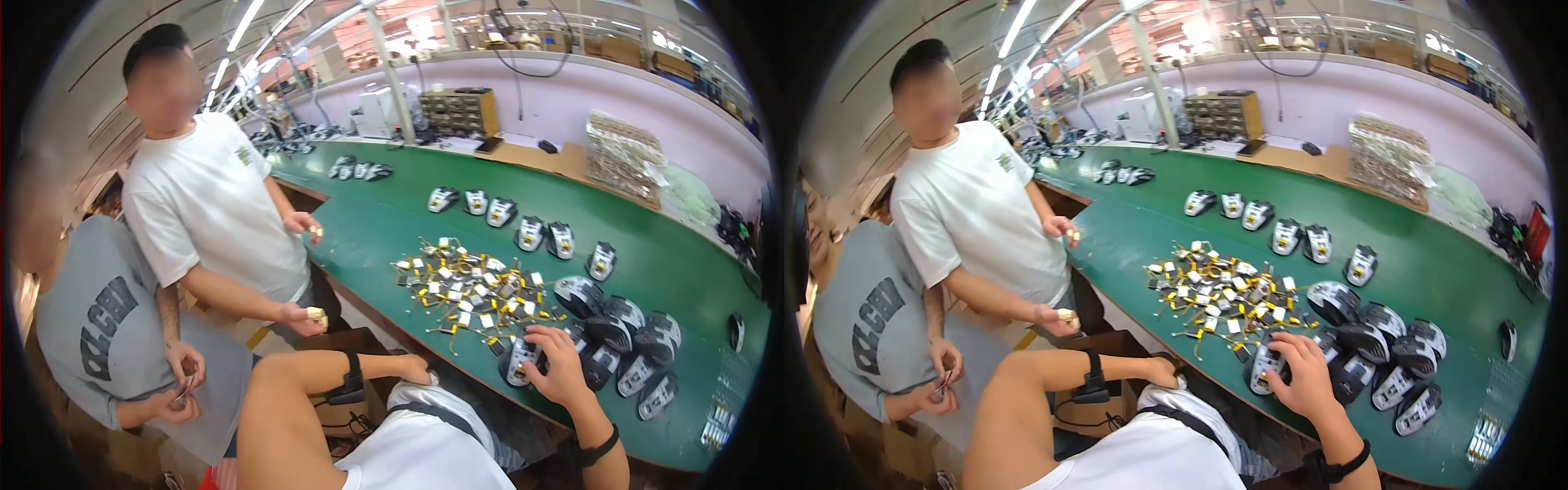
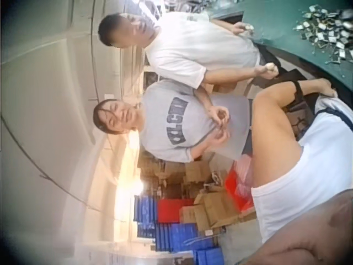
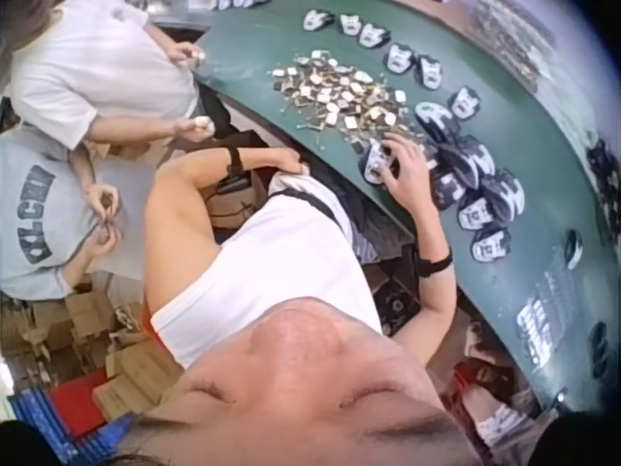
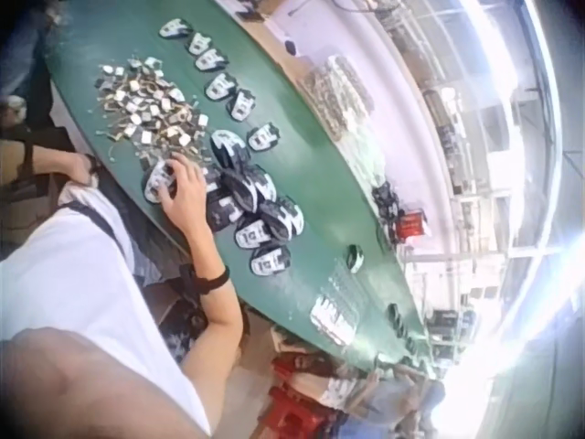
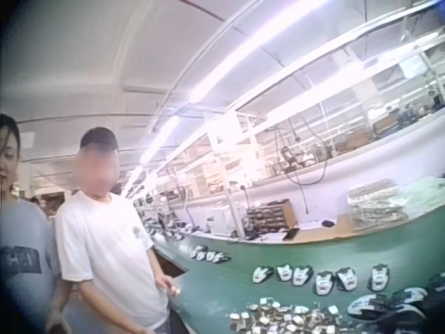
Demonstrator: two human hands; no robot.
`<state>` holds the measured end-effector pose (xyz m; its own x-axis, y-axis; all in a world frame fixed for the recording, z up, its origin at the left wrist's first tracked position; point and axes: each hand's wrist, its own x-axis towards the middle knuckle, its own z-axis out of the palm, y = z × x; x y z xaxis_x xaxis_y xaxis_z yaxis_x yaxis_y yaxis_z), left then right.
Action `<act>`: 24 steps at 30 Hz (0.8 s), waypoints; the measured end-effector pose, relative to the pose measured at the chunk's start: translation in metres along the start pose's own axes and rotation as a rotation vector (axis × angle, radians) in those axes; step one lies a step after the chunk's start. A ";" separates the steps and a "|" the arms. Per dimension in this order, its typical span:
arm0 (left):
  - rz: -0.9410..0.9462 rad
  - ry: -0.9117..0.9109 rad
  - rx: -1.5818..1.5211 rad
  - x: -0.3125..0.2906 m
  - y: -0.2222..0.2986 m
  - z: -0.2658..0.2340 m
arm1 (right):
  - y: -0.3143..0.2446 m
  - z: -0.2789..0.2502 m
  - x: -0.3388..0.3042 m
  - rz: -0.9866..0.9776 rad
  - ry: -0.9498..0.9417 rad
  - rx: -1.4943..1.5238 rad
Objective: The person assembles small electronic devices by inserting battery packs into the open casings. They pick up a casing, insert a battery, and place the completed unit on the table, repeating this process for multiple units.
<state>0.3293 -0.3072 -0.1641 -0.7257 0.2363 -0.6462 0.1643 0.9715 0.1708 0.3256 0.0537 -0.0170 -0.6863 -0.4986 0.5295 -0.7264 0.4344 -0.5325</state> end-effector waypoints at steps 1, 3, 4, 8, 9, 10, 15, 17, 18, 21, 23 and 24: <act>-0.043 -0.014 -0.029 -0.012 0.013 -0.004 | 0.002 0.003 -0.002 -0.001 0.001 0.003; -0.228 -0.266 -0.263 -0.028 0.056 -0.049 | 0.008 -0.001 -0.003 0.014 0.004 -0.021; -0.253 -0.318 -0.339 -0.032 0.043 -0.044 | 0.004 0.003 -0.002 0.008 0.007 -0.012; -0.329 -0.417 -0.325 -0.019 0.052 -0.033 | 0.004 0.007 -0.008 0.004 -0.003 -0.037; -0.287 -0.468 -0.319 -0.014 0.049 -0.035 | 0.004 0.008 -0.007 0.002 -0.001 -0.035; -0.234 -0.522 -0.309 -0.013 0.055 -0.050 | 0.005 0.006 -0.008 0.013 0.002 -0.032; -0.221 -0.676 -0.367 -0.047 0.063 -0.088 | 0.009 0.006 -0.013 0.021 -0.021 -0.031; -0.146 -0.642 -0.300 -0.048 0.059 -0.083 | 0.004 0.004 -0.011 0.035 -0.030 -0.026; -0.105 -0.579 -0.225 -0.044 0.054 -0.077 | 0.003 0.003 -0.008 0.031 -0.031 -0.028; 0.123 -0.387 0.313 -0.051 0.078 -0.073 | 0.002 0.004 -0.008 0.055 -0.045 -0.053; 0.153 -0.497 0.444 -0.050 0.081 -0.086 | 0.001 0.005 -0.004 0.048 -0.046 -0.045; 0.208 -0.520 0.452 -0.035 0.066 -0.069 | 0.000 0.005 -0.004 0.046 -0.051 -0.055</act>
<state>0.3196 -0.2523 -0.0790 -0.2554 0.2856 -0.9237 0.6070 0.7910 0.0768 0.3284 0.0514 -0.0223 -0.7172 -0.5140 0.4706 -0.6961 0.4971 -0.5179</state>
